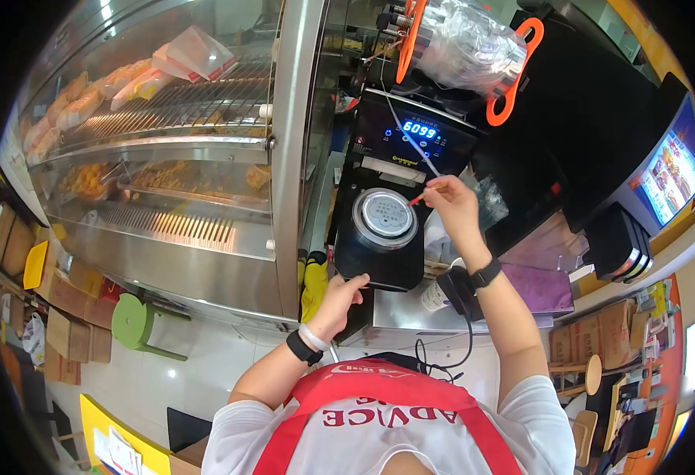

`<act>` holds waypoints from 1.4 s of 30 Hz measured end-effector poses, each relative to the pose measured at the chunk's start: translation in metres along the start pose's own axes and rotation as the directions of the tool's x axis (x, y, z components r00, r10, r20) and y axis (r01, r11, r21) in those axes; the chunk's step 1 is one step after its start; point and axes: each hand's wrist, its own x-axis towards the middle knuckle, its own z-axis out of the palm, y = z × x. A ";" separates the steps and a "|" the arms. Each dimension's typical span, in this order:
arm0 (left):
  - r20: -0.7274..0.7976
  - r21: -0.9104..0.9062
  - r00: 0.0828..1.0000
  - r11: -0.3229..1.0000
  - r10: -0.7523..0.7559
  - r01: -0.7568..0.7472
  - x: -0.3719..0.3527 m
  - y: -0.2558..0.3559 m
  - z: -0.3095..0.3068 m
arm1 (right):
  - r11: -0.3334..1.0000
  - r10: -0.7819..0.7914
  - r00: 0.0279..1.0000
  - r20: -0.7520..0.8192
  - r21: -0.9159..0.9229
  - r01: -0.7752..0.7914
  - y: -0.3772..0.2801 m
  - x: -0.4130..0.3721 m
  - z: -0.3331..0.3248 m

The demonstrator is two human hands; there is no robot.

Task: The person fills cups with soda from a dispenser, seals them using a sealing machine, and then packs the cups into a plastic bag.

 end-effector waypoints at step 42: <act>0.222 -0.708 0.973 0.697 0.067 0.114 0.086 -0.018 -0.024 | 0.692 -0.073 0.960 0.271 -0.679 0.244 -0.039 -0.001 0.019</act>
